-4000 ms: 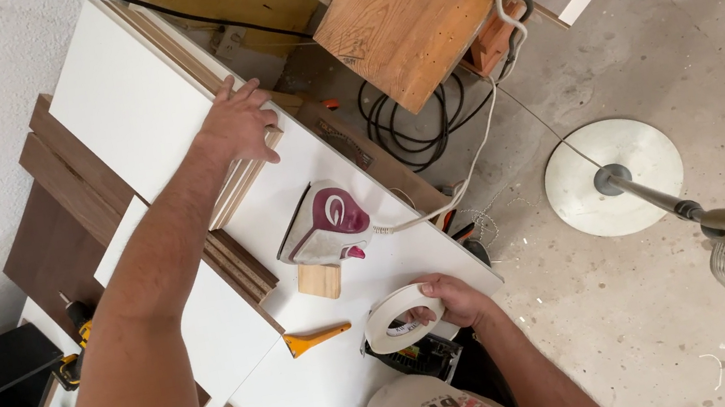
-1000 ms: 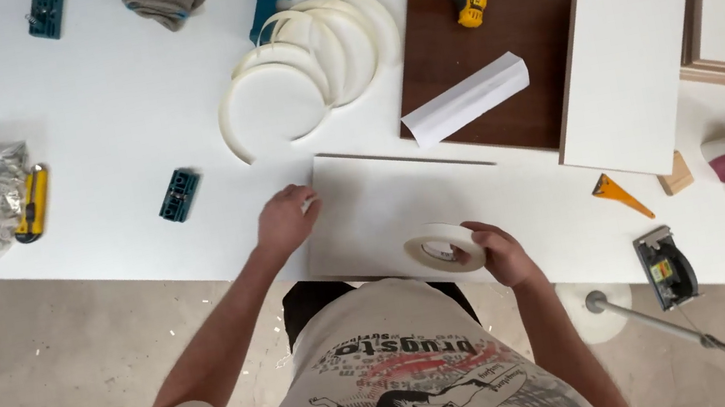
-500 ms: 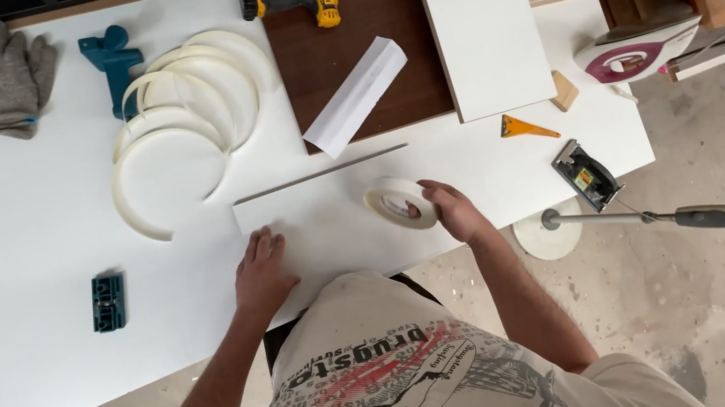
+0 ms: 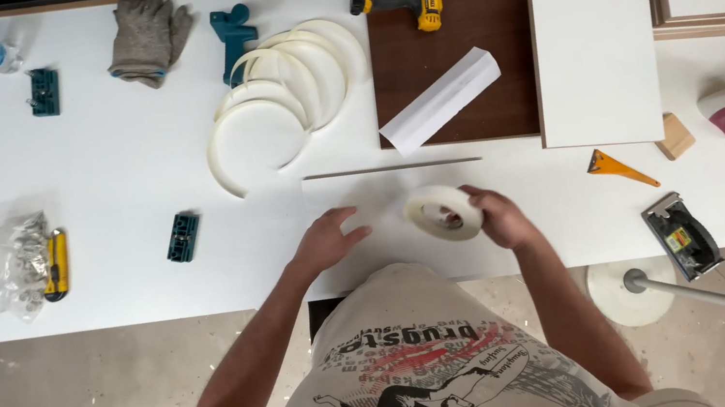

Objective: Applying heat-activated edge banding to a melamine board using an iron and manual pressure.

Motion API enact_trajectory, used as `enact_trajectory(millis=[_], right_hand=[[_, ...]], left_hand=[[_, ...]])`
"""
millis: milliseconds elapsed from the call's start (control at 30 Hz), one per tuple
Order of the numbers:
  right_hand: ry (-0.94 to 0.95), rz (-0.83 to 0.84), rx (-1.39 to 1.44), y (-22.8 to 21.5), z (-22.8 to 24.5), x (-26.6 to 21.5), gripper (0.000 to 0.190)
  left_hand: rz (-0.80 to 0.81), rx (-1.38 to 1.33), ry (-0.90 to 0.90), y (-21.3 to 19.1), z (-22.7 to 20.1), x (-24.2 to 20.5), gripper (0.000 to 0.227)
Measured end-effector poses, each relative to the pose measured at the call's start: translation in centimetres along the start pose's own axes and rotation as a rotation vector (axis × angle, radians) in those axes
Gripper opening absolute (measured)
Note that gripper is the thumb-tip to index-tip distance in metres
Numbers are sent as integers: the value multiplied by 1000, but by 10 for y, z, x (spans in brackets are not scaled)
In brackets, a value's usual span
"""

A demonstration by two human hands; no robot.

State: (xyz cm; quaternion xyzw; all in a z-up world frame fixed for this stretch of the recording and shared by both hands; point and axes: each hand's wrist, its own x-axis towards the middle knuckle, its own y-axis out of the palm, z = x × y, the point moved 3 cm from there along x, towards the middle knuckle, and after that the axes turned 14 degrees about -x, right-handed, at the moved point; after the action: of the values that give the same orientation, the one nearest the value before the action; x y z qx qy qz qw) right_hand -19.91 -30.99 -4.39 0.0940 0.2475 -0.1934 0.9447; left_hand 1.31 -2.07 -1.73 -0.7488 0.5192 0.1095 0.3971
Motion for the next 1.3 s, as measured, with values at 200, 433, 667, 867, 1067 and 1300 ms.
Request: enact_trajectory(millis=[200, 433, 667, 867, 1067, 1300], right_hand=[[-13, 297, -61, 65, -2, -3, 54], [73, 214, -85, 44, -24, -13, 51], [82, 32, 37, 38, -16, -40, 53], [61, -10, 69, 42, -9, -50, 53], [98, -29, 58, 45, -18, -42, 59], [114, -68, 40, 51, 1, -53, 66]], left_hand=[[-465, -36, 156, -43, 43, 69, 25], [-626, 90, 109, -126, 36, 140, 34], [-460, 198, 96, -128, 19, 178, 40], [-522, 312, 81, -134, 70, 195, 32], [-688, 480, 90, -129, 81, 208, 29], [-885, 426, 322, -108, 1, 192, 27]])
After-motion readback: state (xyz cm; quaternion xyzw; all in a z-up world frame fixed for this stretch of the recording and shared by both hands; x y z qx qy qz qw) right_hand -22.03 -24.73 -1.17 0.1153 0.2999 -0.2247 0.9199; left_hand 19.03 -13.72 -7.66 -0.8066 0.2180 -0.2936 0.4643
